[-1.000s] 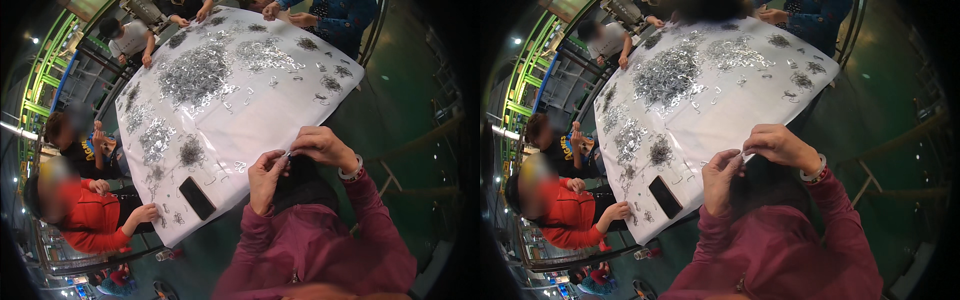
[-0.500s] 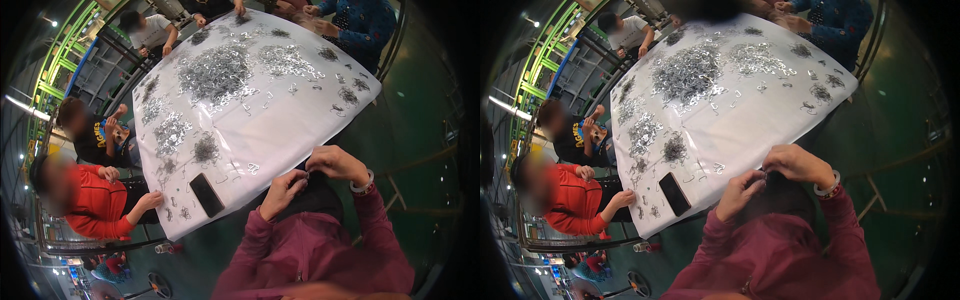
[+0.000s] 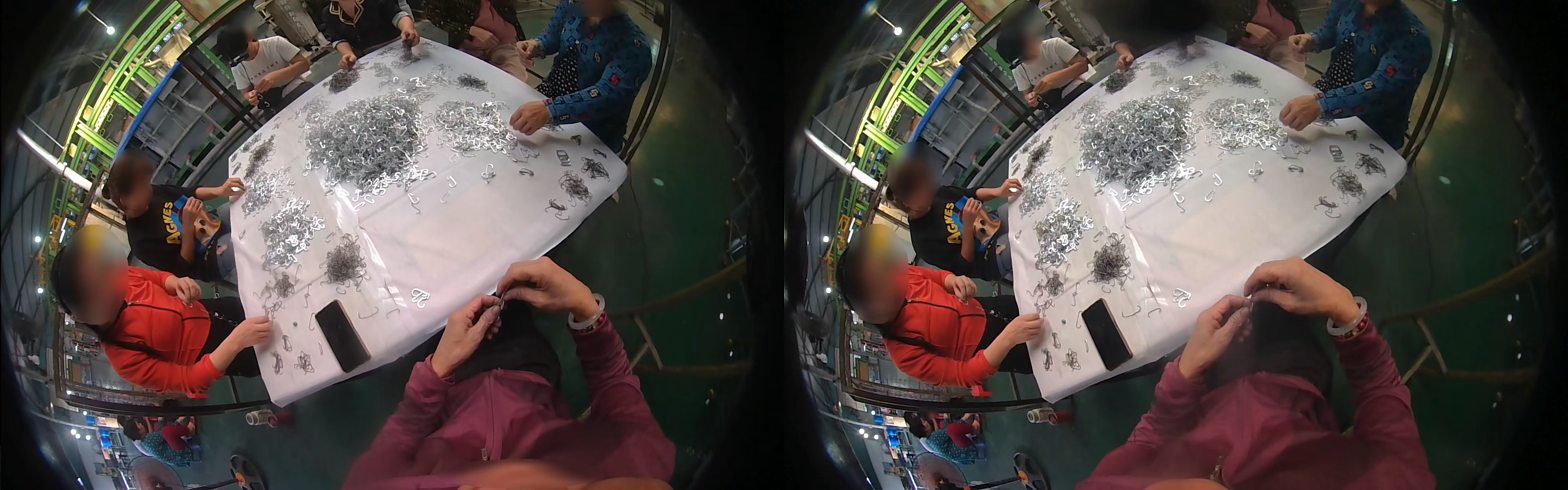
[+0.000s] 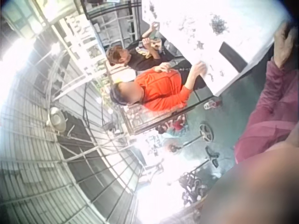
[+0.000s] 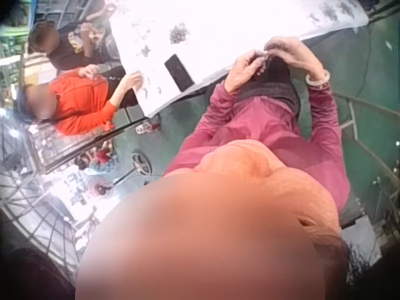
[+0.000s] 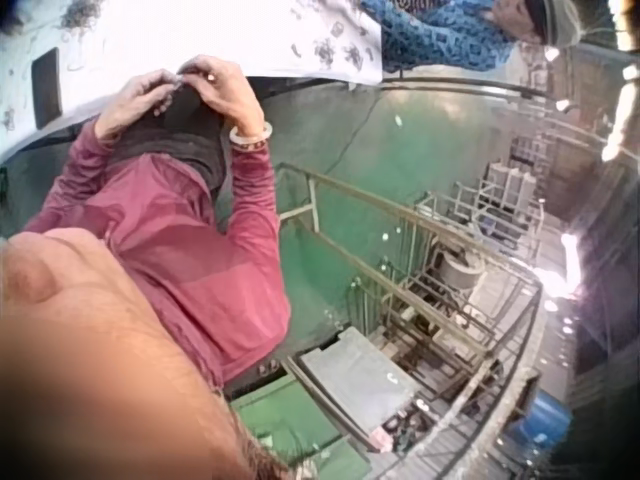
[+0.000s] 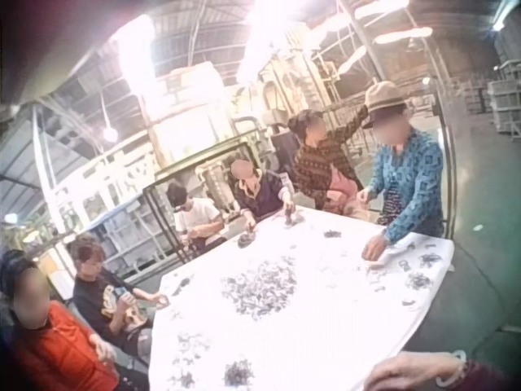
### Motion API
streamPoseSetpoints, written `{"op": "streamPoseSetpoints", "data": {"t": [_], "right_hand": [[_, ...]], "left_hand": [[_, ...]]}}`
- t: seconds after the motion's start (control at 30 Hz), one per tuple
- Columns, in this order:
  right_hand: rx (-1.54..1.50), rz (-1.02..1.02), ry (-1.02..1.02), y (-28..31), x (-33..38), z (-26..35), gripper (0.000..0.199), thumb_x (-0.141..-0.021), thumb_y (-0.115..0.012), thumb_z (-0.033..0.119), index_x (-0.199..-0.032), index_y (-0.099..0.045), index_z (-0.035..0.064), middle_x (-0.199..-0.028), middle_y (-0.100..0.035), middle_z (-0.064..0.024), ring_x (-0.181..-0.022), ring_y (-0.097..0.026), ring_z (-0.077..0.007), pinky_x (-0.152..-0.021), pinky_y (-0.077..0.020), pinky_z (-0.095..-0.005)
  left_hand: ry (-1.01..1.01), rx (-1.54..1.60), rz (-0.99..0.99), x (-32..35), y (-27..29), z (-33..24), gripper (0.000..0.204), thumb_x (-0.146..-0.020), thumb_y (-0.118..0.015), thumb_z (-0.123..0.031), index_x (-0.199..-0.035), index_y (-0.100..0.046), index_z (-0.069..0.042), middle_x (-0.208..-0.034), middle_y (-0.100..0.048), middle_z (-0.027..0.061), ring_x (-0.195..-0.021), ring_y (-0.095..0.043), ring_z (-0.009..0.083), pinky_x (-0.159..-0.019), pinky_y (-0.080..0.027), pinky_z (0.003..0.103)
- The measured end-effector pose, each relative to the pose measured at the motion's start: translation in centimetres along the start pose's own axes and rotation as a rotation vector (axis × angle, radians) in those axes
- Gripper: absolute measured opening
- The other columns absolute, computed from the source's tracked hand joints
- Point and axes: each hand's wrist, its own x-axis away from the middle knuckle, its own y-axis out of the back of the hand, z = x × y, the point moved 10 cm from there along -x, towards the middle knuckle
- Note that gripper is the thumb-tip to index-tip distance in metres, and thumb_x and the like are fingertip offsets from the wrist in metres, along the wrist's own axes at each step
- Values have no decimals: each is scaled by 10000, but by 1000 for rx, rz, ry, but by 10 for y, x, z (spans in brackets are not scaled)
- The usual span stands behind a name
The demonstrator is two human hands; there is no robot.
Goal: The person repeatedly picks up small metal hooks and wire pieces from a table, links them together by hand, and places the assembled units back on the table. The task continues throughout the clip with multiple coworkers performing the same activity around the same table.
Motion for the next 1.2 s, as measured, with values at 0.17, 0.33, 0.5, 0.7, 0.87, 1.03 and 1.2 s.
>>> {"op": "streamPoseSetpoints", "data": {"t": [0.17, 0.33, 0.5, 0.7, 0.87, 1.03, 1.2], "right_hand": [[39, -142, 1, 16, 5, 4, 129, -812, -661, 0, -940, -648, 12, -818, -677, -102, -746, -673, -225, -673, -514, -299], [109, -140, 53, 22, 5, 11, 113, -794, -672, -14, -902, -649, 11, -801, -674, -100, -739, -671, -213, -667, -512, -291], [61, -65, -4, 15, 7, 7, 110, -799, -665, -20, -900, -649, 21, -800, -675, -95, -745, -675, -204, -681, -519, -289], [-43, -107, 16, 9, 11, 11, 139, -822, -651, -36, -951, -645, 14, -815, -680, -89, -756, -684, -186, -682, -522, -276], [-153, -178, 14, -3, 17, 6, 137, -822, -648, -44, -949, -659, 7, -798, -676, -77, -730, -672, -158, -657, -516, -262], [-131, -398, 57, 20, 27, 4, 117, -784, -669, -79, -879, -668, -10, -761, -666, -78, -674, -650, -128, -613, -509, -242], [-89, -410, 104, 33, 26, 15, 141, -749, -664, -115, -849, -667, -15, -754, -663, -82, -663, -649, -132, -600, -518, -239]], "left_hand": [[-13, -142, 17, -5, -2, -4, 200, -1001, -515, -205, -1041, -572, -17, -824, -568, -14, -741, -524, 61, -677, -446, 216], [30, -85, 45, -8, -7, 3, 232, -1017, -469, -248, -949, -545, -40, -802, -545, -16, -734, -504, 65, -689, -434, 221], [-69, -38, -4, -6, -18, -7, 345, -1042, -395, -320, -889, -518, -36, -694, -501, 0, -634, -477, 81, -607, -406, 227], [-160, 56, -206, -2, -15, -24, 387, -1045, -380, -329, -842, -540, -40, -668, -462, -18, -607, -436, 69, -561, -356, 226], [-56, 179, -208, 0, -7, -15, 356, -1039, -409, -295, -831, -561, -49, -651, -471, -34, -591, -429, 43, -544, -340, 208], [-79, 284, -81, -4, -26, -17, 307, -1028, -457, -290, -820, -503, -68, -654, -453, -29, -589, -425, 44, -548, -346, 203], [-210, 257, -72, -7, -35, -28, 279, -1029, -456, -264, -832, -485, -68, -665, -443, -25, -585, -418, 60, -560, -359, 206]]}}
